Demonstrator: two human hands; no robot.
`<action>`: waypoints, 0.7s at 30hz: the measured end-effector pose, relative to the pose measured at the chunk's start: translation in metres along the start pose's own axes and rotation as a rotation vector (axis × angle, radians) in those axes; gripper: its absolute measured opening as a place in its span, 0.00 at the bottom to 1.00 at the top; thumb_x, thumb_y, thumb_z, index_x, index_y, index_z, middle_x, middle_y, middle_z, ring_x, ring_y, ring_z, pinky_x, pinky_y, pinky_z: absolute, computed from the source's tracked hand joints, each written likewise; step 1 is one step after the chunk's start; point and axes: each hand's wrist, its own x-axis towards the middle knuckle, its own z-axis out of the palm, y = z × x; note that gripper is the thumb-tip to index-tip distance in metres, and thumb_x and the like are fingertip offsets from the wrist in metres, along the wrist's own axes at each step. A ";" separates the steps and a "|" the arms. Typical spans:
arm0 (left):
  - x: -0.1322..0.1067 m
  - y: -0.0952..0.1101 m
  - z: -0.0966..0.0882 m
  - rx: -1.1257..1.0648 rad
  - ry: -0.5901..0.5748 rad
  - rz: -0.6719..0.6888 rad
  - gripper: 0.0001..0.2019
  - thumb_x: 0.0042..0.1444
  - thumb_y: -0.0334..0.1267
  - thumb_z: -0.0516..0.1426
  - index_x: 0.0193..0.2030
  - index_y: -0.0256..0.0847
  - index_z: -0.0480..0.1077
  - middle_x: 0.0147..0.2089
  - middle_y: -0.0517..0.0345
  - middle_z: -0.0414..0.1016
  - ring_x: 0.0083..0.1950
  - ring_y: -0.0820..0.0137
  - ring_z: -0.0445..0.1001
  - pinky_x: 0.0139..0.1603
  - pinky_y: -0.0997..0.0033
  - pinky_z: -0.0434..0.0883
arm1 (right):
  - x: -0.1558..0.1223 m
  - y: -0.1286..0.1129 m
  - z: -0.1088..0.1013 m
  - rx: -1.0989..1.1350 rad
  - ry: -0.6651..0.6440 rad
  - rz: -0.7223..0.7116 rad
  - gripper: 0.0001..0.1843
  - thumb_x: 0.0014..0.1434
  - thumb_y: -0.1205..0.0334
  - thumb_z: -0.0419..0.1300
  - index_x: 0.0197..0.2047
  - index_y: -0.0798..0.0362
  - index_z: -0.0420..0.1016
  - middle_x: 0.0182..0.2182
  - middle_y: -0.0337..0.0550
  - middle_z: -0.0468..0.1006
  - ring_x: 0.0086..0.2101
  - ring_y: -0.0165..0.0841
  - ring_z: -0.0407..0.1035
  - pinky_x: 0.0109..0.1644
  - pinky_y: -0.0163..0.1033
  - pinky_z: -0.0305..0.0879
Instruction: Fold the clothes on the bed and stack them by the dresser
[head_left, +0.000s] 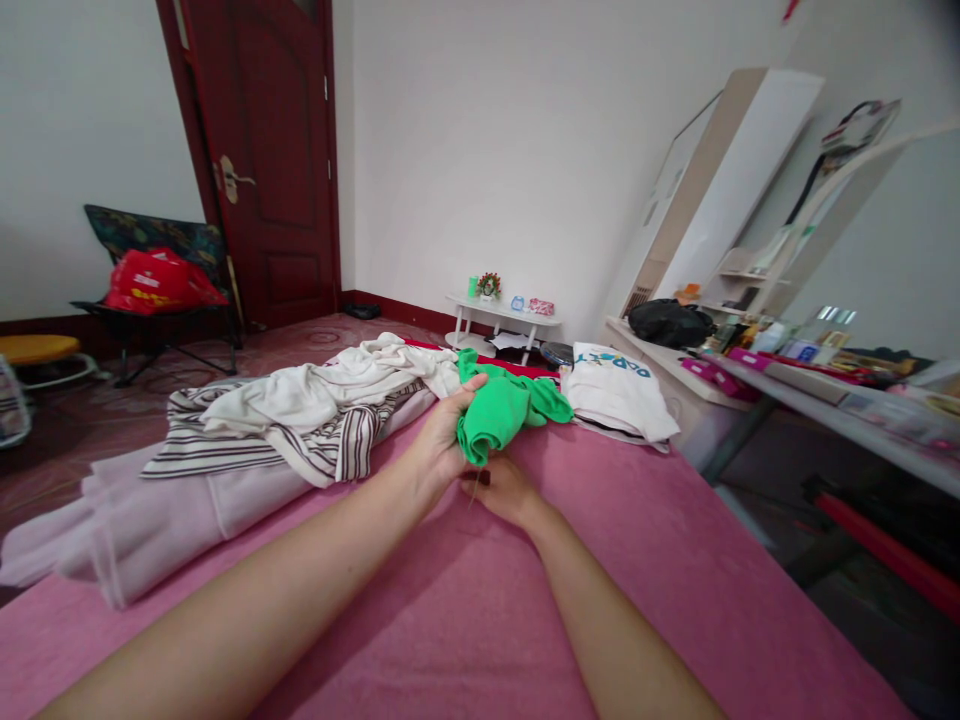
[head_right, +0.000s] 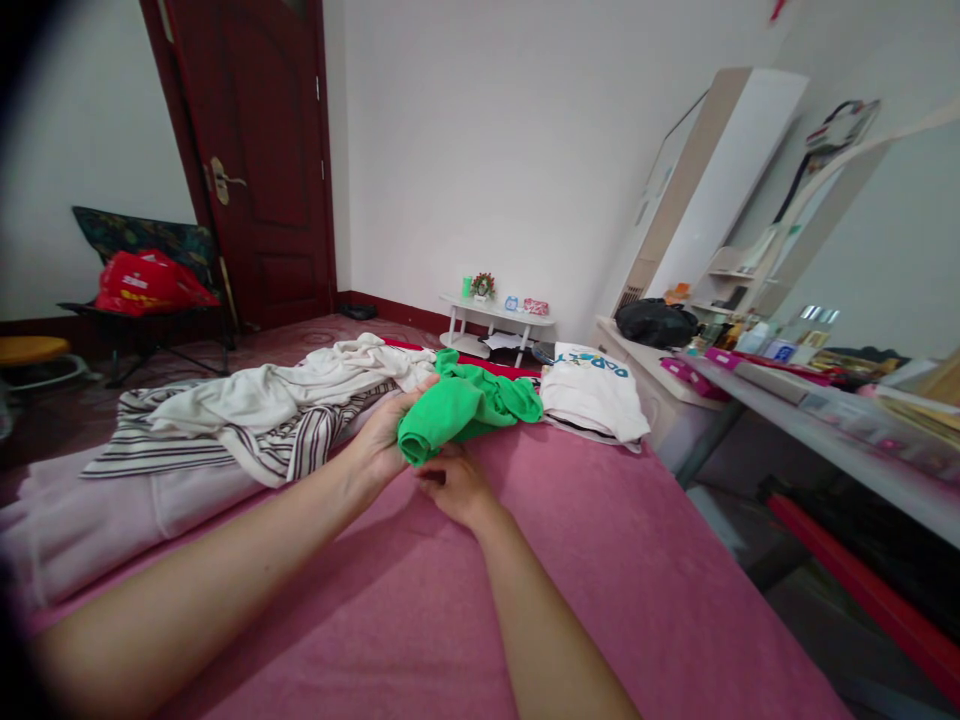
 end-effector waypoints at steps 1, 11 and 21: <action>0.001 0.001 -0.001 0.002 -0.001 0.006 0.21 0.55 0.23 0.52 0.56 0.37 0.62 0.27 0.60 0.73 0.21 0.75 0.72 0.28 0.76 0.73 | 0.000 -0.001 0.001 -0.054 -0.022 -0.006 0.13 0.51 0.66 0.60 0.41 0.50 0.78 0.48 0.46 0.75 0.52 0.42 0.65 0.59 0.48 0.58; 0.000 0.003 0.000 0.010 -0.009 0.032 0.21 0.53 0.23 0.53 0.55 0.36 0.62 0.27 0.61 0.72 0.21 0.75 0.72 0.27 0.76 0.73 | 0.004 0.002 -0.006 -0.110 0.089 0.019 0.16 0.54 0.70 0.54 0.43 0.50 0.76 0.44 0.46 0.75 0.45 0.39 0.69 0.49 0.44 0.65; -0.008 0.002 0.013 0.029 -0.070 0.040 0.20 0.53 0.24 0.54 0.54 0.38 0.66 0.33 0.57 0.75 0.25 0.75 0.74 0.33 0.75 0.74 | 0.004 -0.016 0.012 -0.174 0.184 0.077 0.20 0.57 0.60 0.55 0.52 0.56 0.70 0.51 0.57 0.71 0.54 0.48 0.61 0.56 0.50 0.59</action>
